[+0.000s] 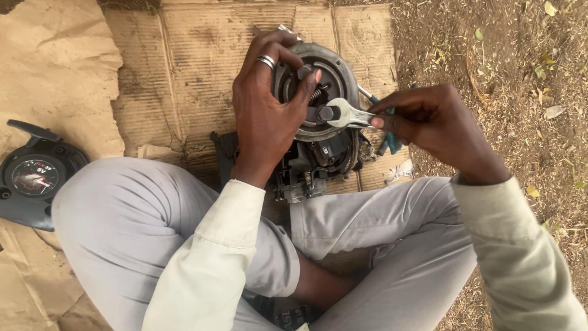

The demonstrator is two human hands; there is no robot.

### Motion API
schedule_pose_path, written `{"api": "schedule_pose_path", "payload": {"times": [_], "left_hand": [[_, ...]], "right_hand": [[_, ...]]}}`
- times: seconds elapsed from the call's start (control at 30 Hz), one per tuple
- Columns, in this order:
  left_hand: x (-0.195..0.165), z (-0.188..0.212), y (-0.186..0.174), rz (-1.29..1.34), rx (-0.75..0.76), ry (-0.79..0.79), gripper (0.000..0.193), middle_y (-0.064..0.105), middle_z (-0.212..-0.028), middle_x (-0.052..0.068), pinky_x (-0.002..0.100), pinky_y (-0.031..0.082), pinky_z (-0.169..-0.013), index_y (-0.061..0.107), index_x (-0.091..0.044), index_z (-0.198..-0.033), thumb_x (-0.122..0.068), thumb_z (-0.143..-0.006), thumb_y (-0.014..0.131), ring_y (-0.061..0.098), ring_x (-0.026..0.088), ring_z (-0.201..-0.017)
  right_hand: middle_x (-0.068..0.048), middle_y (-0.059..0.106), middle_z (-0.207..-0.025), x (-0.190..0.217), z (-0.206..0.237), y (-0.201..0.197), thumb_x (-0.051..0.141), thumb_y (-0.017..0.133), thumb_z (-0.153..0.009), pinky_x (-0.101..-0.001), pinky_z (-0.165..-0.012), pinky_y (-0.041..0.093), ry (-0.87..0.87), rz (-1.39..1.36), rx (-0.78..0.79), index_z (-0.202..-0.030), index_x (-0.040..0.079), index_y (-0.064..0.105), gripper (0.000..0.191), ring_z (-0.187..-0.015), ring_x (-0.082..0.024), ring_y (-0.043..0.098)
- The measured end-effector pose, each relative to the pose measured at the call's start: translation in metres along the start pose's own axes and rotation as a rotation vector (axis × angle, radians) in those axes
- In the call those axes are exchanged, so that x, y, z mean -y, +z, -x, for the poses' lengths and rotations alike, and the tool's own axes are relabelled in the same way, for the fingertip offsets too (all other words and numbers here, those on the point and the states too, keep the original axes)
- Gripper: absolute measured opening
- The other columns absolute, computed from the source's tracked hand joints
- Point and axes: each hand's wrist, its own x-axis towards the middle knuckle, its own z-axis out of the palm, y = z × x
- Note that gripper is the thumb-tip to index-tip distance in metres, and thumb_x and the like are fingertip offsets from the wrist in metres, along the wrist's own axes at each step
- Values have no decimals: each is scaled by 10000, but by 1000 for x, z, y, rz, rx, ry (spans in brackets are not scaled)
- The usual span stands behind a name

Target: The person sits on the ground repairing a small motorcycle engine assembly placed on cardboard. They handle the clutch cover and spring assembly, position components by hand, and use a T-handle tool and open-end wrenches to tighten bolts on the engine case.

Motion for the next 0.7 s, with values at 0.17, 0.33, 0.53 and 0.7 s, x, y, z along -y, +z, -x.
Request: {"api": "schedule_pose_path", "payload": {"times": [0.17, 0.33, 0.53, 0.7], "left_hand": [[-2, 0, 3, -15, 6, 1, 233, 695, -1268, 108, 460, 543, -1070, 618, -49, -964, -168, -961, 819, 693, 303, -1240], [-4, 0, 4, -25, 32, -87, 242, 725, -1039, 101, 483, 529, -1100, 653, -31, -1062, -172, -918, 787, 719, 292, -1154], [4, 3, 10, -42, -37, 23, 204, 716, -1262, 126, 478, 556, -1089, 660, -68, -969, -198, -968, 816, 703, 301, -1227], [7, 6, 12, -1, 2, 8, 201, 728, -1267, 109, 463, 575, -1090, 671, -80, -973, -211, -963, 824, 724, 276, -1218]], "right_hand": [[-18, 646, -613, -4, 15, 31, 91, 753, -940, -258, -426, 257, 55, 16, -161, -1098, 29, 783, 173, -478, -49, 418], [-6, 619, -629, -8, 22, 39, 92, 760, -944, -261, -450, 259, 44, -60, -221, -1090, 19, 776, 164, -520, -42, 391], [30, 610, -652, -1, 39, 99, 185, 696, -977, -248, -459, 283, 195, -252, -465, -1168, 34, 720, 245, -517, -42, 433], [47, 486, -673, 20, 58, 152, 283, 628, -1064, -240, -479, 263, 231, -576, -591, -1167, 25, 710, 290, -557, -43, 359]]}}
